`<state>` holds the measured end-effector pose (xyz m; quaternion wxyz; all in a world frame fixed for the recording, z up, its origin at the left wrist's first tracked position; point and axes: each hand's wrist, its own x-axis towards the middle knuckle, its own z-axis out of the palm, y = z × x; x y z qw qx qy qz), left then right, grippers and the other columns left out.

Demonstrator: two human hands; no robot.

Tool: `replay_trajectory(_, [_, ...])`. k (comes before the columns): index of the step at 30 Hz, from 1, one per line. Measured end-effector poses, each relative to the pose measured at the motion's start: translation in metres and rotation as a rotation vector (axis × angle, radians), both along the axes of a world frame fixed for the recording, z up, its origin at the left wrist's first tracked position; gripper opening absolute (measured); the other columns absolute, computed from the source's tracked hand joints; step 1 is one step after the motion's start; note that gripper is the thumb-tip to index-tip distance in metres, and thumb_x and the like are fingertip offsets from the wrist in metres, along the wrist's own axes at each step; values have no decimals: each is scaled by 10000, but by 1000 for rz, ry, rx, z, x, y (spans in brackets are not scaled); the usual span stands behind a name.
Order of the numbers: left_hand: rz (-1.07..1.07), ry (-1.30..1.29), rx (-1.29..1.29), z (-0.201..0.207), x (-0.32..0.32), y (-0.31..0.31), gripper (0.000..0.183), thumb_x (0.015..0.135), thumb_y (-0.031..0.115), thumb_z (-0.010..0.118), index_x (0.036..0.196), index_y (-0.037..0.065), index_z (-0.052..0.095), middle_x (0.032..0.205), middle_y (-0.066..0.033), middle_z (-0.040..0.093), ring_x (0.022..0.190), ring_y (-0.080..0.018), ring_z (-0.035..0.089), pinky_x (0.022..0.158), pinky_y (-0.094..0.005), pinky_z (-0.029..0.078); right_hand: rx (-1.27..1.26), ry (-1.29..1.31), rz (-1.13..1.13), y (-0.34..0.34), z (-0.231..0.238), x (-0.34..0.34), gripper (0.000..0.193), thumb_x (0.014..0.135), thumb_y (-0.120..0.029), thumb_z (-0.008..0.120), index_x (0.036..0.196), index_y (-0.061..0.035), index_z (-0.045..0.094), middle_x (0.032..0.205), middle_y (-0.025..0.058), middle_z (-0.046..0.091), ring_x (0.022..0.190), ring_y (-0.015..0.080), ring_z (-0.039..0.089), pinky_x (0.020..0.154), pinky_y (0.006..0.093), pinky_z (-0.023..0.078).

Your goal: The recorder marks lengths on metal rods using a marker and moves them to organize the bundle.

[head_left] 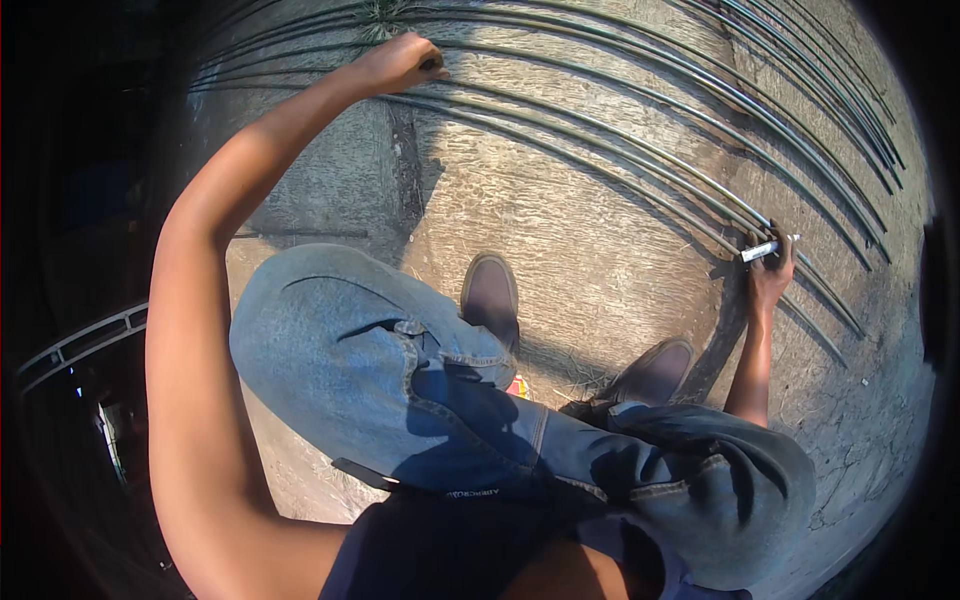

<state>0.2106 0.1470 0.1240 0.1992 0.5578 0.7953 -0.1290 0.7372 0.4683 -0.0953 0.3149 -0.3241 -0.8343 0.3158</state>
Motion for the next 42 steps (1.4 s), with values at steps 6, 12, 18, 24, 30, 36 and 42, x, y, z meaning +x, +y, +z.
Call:
replay_trajectory(6, [416, -47, 231, -115, 40, -22, 665, 862, 460, 753, 1390, 104, 562, 1179, -200, 694, 1078, -336, 682, 925, -481, 553, -88, -47, 9, 6, -4, 15, 438, 825, -71, 804, 1228, -30, 638, 1130, 134, 644, 1020, 257, 632, 906, 354, 494])
replay_trajectory(12, [249, -42, 420, -144, 28, -35, 575, 875, 427, 741, 1351, 136, 602, 1156, -182, 701, 1047, -327, 687, 917, -457, 552, 43, -182, 62, 11, 8, -1, 392, 836, -77, 766, 1212, -56, 658, 1078, 107, 686, 1026, 207, 639, 893, 335, 491])
replay_trajectory(18, [162, 21, 511, -149, 14, -34, 307, 929, 311, 699, 1159, 108, 719, 1002, -109, 711, 895, -298, 682, 839, -417, 566, -142, -131, -140, 11, -5, -5, 339, 856, -125, 789, 1165, -57, 666, 1016, 59, 697, 946, 167, 647, 868, 299, 499])
replay_trajectory(24, [204, -20, 661, -159, 22, -35, 263, 924, 202, 691, 1109, 18, 725, 1042, -186, 714, 928, -339, 693, 841, -389, 545, -161, -83, -162, -1, 17, -20, 343, 818, -201, 815, 1084, -43, 667, 984, 147, 711, 883, 260, 691, 794, 353, 534])
replay_trajectory(30, [264, 9, 602, -188, 13, -51, 324, 994, 213, 613, 1246, 20, 673, 1125, -193, 712, 973, -316, 702, 814, -377, 533, 45, -63, -47, 15, -4, -7, 483, 671, -217, 768, 1128, -111, 652, 1015, 131, 706, 1046, 326, 646, 1112, 481, 372])
replay_trajectory(36, [247, -43, 638, -192, 16, -45, 378, 994, 228, 621, 1289, -7, 635, 1200, -200, 692, 968, -313, 695, 812, -370, 521, 44, -104, -78, 16, -3, 3, 545, 665, -160, 734, 1200, -134, 634, 1038, 143, 704, 1123, 361, 604, 1094, 462, 417])
replay_trajectory(42, [392, 13, 396, -166, 49, -23, 450, 980, 301, 640, 1332, 21, 617, 1101, -216, 715, 756, -268, 660, 706, -369, 499, 43, -61, -97, 17, -4, 5, 520, 652, -139, 727, 1163, -115, 637, 1008, 140, 709, 1083, 365, 614, 1019, 452, 474])
